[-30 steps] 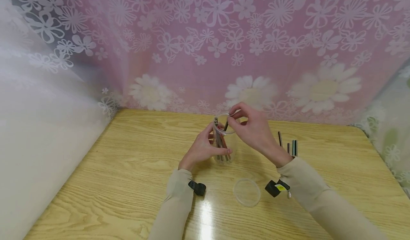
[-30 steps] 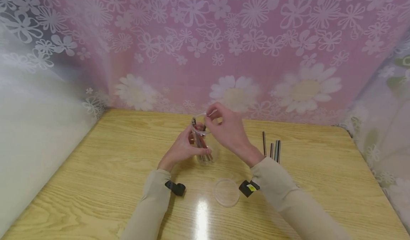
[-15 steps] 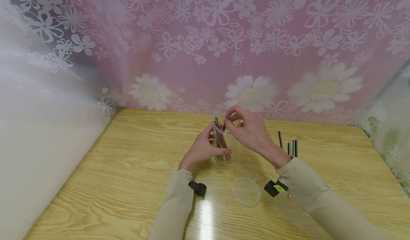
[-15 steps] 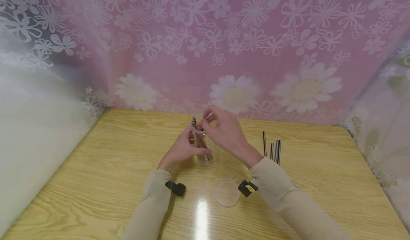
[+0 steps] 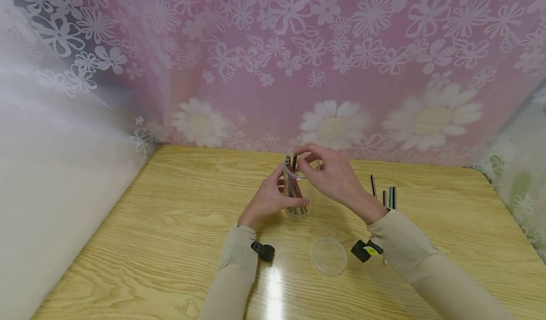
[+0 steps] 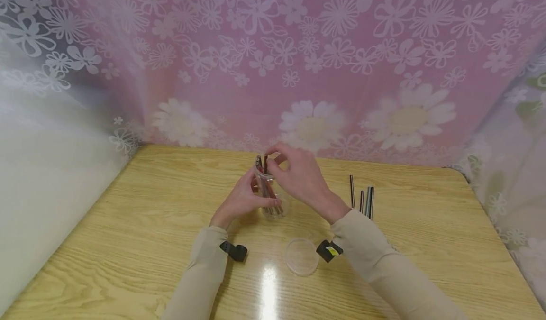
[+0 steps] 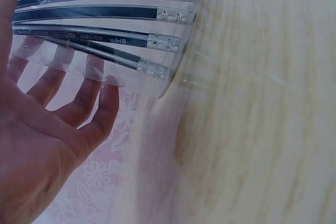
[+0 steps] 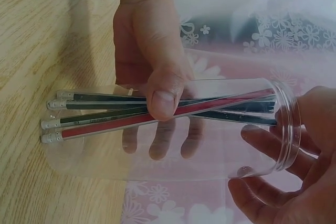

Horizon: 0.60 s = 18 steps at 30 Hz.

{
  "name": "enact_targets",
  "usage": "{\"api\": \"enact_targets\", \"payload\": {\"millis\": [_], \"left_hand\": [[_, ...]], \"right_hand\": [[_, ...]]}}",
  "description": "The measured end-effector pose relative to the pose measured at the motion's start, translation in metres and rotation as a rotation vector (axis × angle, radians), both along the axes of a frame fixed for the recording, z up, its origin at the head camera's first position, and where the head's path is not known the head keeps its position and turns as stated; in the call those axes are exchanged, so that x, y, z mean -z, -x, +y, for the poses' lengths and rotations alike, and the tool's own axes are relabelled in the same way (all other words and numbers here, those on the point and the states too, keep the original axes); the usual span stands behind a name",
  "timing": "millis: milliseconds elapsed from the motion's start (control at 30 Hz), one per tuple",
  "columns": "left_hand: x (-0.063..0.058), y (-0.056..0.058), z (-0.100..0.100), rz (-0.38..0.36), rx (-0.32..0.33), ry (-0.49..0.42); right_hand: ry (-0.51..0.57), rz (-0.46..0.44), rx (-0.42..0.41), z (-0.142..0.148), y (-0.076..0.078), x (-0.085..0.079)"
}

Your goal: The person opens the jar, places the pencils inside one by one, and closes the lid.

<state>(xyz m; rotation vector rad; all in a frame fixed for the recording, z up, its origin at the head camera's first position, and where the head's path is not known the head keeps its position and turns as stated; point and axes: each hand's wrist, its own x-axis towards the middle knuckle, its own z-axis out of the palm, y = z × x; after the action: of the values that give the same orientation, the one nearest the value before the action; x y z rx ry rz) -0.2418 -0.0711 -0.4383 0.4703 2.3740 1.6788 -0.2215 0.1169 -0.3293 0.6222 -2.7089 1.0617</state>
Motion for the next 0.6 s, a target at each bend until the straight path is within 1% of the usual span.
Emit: {"api": "enact_targets", "payload": {"millis": [133, 267, 367, 467, 600], "left_hand": [[0.000, -0.001, 0.000, -0.011, 0.001, -0.003], [0.000, 0.000, 0.000, -0.006, 0.008, -0.006], [0.001, 0.001, 0.000, -0.001, 0.009, -0.014], [0.001, 0.002, 0.001, 0.005, 0.011, -0.025], [0.000, 0.002, 0.001, 0.013, 0.002, -0.013]], "right_hand": [[-0.011, -0.014, -0.008, 0.000, 0.001, -0.001], [0.007, -0.027, -0.005, 0.001, 0.000, -0.001], [0.067, -0.039, 0.000, 0.003, 0.000, -0.001], [0.157, -0.039, 0.003, 0.009, 0.000, -0.001], [0.237, 0.016, 0.028, 0.021, 0.000, -0.003]]}}
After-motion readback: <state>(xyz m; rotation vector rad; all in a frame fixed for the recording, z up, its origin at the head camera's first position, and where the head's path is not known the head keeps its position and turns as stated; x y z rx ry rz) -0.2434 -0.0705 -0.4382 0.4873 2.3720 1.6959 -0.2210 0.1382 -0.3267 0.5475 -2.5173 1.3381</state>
